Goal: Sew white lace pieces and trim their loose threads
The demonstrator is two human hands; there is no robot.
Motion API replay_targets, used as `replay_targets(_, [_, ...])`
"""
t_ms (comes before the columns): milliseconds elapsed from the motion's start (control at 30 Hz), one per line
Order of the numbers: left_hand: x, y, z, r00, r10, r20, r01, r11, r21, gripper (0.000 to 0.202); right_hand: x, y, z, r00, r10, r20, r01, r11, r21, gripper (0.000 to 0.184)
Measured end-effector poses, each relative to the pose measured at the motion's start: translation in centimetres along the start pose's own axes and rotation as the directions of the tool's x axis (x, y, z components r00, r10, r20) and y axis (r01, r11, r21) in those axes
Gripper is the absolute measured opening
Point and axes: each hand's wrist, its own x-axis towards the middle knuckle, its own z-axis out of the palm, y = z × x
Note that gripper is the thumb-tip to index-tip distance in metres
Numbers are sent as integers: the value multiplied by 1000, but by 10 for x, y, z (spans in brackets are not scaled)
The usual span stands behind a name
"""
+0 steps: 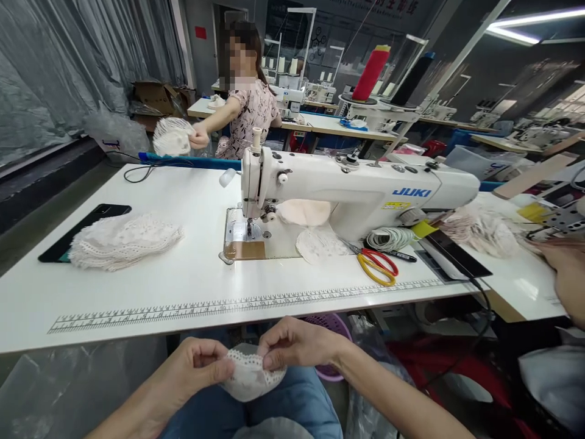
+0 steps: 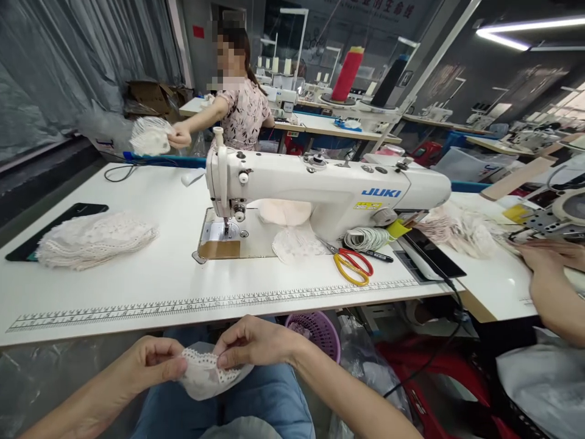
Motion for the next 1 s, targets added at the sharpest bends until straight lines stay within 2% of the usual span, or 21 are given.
replay_targets(233, [2,-1,3,998,-3,-57,0,998,-61,40,-2,1,0,1000,-30,6,30,1000,4,35])
replay_targets(367, [2,-2,4,997,1,-74,-5,998,-59,41,0,2,4,997,-32,-72,32,999,-4,32])
replay_targets(467, [-4,5,1,995,40,-95,-43,998,-35,37,2,-1,6,994,-35,-106,40,998,49,30])
replay_targets(533, [-7,21,-6,992,73,-102,-71,997,26,37,6,-8,8,992,-42,-116,52,995,85,31])
replay_targets(633, [-4,63,-24,983,155,-98,-128,962,241,35,19,-29,10,979,-96,-178,117,987,111,32])
replay_targets(733, [18,115,-45,955,286,-76,-208,832,515,30,40,-55,2,933,-215,-287,251,964,94,32])
replay_targets(800, [45,142,-57,949,313,-34,-235,776,586,28,54,-67,-11,889,-250,-383,292,955,56,32])
replay_targets(900, [89,160,-69,956,293,29,-252,761,597,27,68,-71,-36,840,-227,-493,262,965,2,33])
replay_targets(933, [101,160,-71,958,284,47,-255,762,595,26,69,-68,-44,837,-212,-504,239,971,-10,33])
replay_targets(1000, [116,156,-72,962,259,83,-257,769,585,25,69,-61,-55,865,-179,-468,189,982,-26,33])
